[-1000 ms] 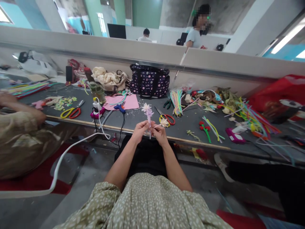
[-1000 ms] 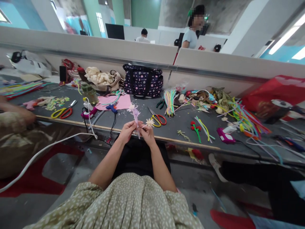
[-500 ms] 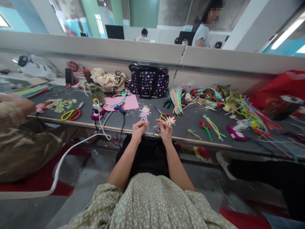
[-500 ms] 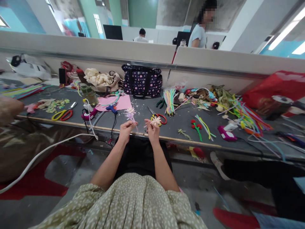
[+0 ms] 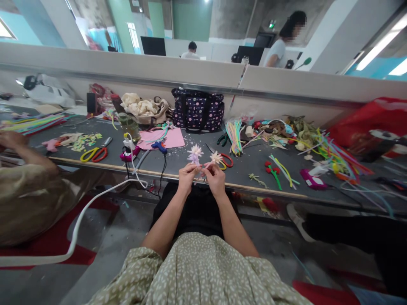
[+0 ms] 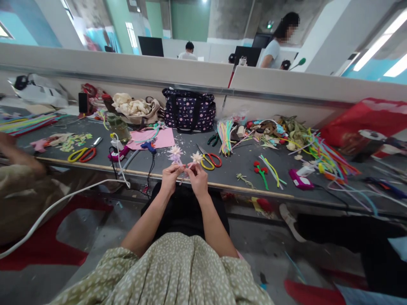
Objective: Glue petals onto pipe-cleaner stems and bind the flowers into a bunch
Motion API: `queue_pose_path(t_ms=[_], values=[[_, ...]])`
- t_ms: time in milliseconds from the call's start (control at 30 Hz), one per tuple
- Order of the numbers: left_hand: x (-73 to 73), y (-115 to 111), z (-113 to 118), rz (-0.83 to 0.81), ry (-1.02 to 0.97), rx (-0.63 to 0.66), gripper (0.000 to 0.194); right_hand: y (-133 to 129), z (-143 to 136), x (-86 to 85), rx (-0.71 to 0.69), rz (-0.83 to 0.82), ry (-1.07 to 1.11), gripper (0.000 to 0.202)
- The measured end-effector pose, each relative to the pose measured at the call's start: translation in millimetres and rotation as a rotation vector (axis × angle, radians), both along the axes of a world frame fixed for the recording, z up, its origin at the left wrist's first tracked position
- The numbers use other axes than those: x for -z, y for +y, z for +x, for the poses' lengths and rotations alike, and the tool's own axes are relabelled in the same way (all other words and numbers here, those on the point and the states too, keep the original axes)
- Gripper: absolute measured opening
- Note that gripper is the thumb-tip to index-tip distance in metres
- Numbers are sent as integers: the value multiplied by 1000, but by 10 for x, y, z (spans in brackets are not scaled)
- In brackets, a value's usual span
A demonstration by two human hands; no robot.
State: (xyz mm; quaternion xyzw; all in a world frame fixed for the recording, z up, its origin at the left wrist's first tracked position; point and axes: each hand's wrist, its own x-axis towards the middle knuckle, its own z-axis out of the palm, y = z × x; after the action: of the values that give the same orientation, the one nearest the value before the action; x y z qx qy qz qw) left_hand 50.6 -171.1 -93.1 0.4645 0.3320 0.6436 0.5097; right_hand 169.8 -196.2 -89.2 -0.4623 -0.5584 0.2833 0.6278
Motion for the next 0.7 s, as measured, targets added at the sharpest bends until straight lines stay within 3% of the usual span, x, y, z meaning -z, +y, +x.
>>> queue_pose_path(t_ms=[200,333,700], values=[[-24,-30,-4,8,9,-1,14,-41,32,-4,57,127,-187,20],[-21,-51,12,26,21,3,15,-28,9,16,98,165,-136,22],[62,-40,-15,70,156,46,20,11,77,19,-1,144,-76,21]])
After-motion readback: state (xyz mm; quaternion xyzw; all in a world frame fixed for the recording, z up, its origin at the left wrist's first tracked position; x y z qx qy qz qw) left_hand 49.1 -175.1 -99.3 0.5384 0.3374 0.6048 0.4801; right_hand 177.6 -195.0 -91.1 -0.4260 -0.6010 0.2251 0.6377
